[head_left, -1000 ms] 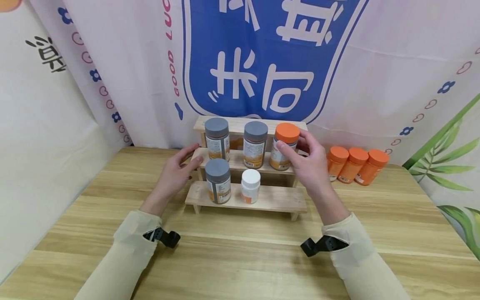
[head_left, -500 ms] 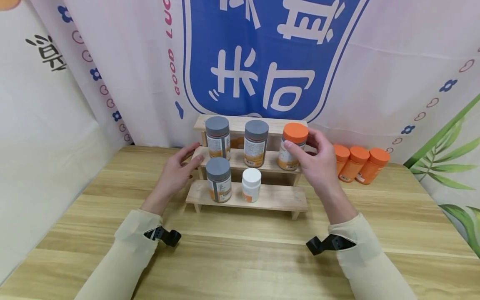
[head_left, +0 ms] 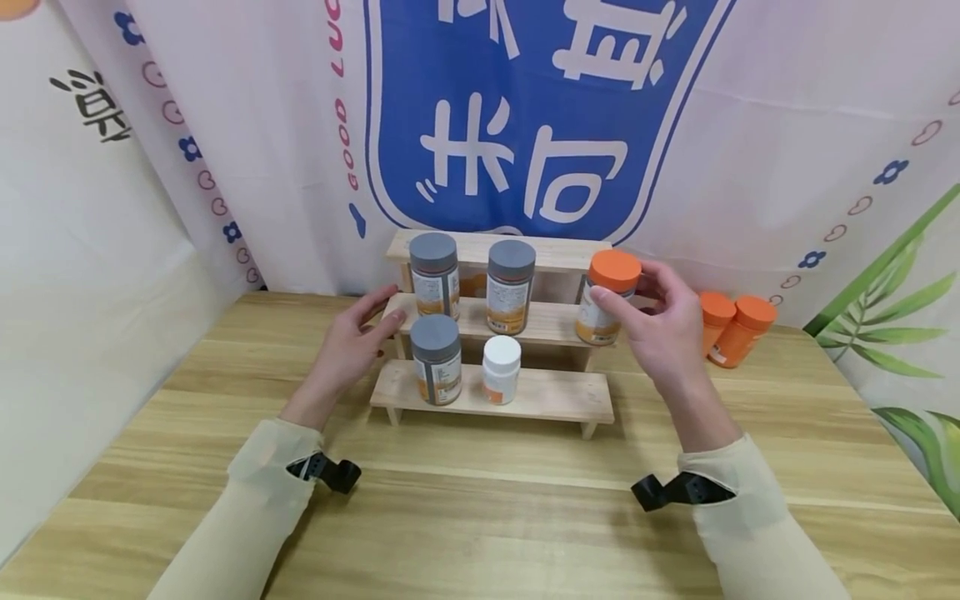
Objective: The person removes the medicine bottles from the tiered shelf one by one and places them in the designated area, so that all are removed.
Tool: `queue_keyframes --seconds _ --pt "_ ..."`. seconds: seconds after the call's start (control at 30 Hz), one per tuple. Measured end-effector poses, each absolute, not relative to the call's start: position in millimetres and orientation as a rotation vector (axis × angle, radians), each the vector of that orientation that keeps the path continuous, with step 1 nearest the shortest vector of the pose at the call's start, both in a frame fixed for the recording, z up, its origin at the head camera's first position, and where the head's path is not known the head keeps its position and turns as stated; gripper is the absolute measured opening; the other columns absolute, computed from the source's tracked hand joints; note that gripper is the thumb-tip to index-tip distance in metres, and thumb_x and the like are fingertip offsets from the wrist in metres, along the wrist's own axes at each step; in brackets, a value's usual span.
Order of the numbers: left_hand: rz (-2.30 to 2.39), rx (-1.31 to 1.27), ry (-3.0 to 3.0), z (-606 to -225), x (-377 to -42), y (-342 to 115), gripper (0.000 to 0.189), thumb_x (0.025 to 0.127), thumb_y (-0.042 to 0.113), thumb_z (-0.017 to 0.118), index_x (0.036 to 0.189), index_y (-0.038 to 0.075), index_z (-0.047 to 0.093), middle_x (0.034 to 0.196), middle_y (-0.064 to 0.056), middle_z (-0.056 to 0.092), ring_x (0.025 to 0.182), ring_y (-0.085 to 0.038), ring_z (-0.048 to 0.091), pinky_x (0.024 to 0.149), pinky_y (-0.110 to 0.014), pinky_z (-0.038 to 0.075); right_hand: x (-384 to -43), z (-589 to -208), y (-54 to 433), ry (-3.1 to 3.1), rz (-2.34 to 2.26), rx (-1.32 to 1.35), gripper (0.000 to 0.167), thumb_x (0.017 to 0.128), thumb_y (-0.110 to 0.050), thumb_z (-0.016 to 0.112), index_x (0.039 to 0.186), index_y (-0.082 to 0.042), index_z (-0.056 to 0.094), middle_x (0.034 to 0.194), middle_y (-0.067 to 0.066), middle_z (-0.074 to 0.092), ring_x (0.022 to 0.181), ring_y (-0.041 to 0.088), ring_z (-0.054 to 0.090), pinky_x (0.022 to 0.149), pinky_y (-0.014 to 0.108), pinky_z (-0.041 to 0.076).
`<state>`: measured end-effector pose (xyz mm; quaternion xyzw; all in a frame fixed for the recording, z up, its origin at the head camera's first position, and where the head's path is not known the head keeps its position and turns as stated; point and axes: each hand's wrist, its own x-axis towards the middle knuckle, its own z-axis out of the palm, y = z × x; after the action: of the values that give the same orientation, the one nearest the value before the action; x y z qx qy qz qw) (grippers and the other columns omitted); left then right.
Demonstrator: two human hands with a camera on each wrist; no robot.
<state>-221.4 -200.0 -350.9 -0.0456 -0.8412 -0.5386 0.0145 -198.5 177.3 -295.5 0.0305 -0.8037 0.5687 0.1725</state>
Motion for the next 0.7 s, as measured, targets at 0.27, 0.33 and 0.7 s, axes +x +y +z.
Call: queue_keyframes --seconds 0.27,0.33,0.7 --pt "-1.678 -0.140 -2.611 -352 -222 -201 0.061 0.110 0.043 0.056 0.166 0.024 0.038 0.173 -0.009 0.037 0.143 -0.036 0.053 0.106 -0.050 0.052 -194 -295 188 -2.305 1.581 0.037 0.057 0.092 -0.041 0.085 0.143 -0.026 0.064 0.121 -0.009 0.064 0.113 0.015 0.056 0.088 0.027 0.050" --pt "-1.678 -0.137 -2.615 -352 -221 -201 0.062 0.110 0.044 0.056 0.166 0.025 0.038 0.173 -0.009 0.037 0.141 -0.037 0.055 0.105 -0.050 0.053 -193 -295 191 -2.300 1.578 0.023 0.056 0.092 -0.040 0.084 0.142 -0.025 0.065 0.121 -0.011 0.065 0.114 0.013 0.057 0.090 0.025 0.050" --pt "-1.679 -0.119 -2.622 -351 -220 -200 0.062 0.110 0.044 0.055 0.166 0.024 0.038 0.173 -0.010 0.036 0.138 -0.038 0.057 0.104 -0.048 0.053 -193 -294 210 -2.284 1.560 -0.074 0.057 0.094 -0.039 0.082 0.145 -0.023 0.062 0.123 -0.015 0.065 0.116 0.009 0.058 0.092 0.017 0.049"
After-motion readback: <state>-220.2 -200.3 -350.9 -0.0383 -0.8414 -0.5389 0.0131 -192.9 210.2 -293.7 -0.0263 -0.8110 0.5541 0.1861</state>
